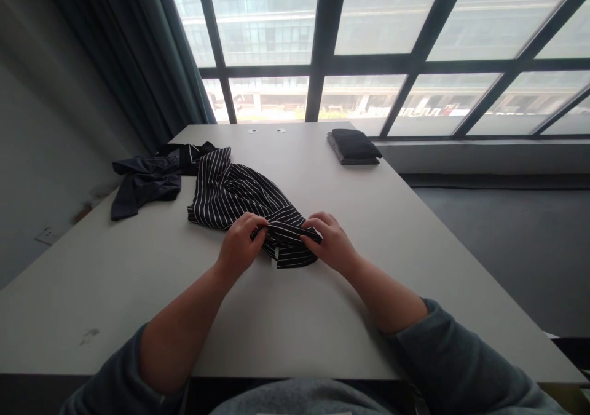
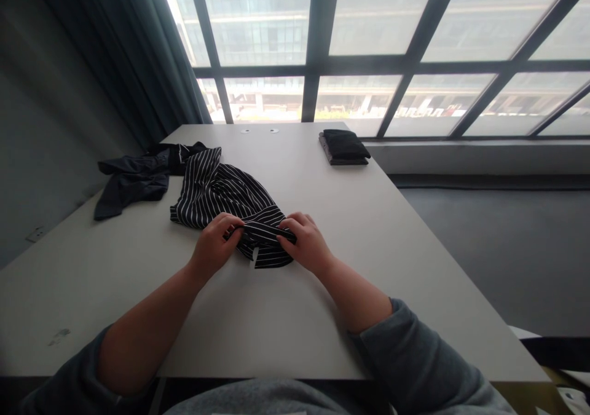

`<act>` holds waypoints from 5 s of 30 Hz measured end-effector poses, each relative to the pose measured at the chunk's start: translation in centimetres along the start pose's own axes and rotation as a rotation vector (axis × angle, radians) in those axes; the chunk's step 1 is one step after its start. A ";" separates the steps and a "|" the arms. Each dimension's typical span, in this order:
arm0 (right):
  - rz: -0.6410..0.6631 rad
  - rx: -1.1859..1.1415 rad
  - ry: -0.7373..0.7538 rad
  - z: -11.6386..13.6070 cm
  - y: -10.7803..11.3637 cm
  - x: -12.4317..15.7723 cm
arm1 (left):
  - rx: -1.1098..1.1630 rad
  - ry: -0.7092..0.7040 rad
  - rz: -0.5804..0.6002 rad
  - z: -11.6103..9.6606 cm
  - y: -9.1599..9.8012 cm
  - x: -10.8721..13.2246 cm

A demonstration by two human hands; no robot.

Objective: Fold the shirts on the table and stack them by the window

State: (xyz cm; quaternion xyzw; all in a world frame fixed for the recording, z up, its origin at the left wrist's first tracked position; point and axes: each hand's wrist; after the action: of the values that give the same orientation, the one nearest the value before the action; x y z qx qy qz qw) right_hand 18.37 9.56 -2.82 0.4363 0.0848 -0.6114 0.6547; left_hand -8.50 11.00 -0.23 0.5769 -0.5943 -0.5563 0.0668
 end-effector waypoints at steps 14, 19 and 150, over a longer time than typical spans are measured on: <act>-0.003 -0.100 -0.183 0.4 -0.7 0.5 | 0.026 0.123 0.092 0.2 -0.6 0.2; -0.147 -0.186 -0.332 0.4 -0.3 0.2 | -0.076 0.299 0.348 -0.1 0.0 -0.1; -0.181 -1.206 -0.869 0.0 1.3 -0.9 | -0.170 0.065 -0.192 1.2 1.3 -0.8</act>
State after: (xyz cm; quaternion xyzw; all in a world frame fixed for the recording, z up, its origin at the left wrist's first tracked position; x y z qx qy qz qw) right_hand 19.29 10.04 -1.65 -0.2877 0.1748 -0.6276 0.7020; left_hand -9.91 11.97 0.70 0.6413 -0.4845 -0.5894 0.0810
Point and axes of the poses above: each hand's wrist, its own x-axis away from the middle knuckle, its own y-axis out of the back of the hand, z = x × y, and after that the axes turned 13 degrees about -x, right-handed
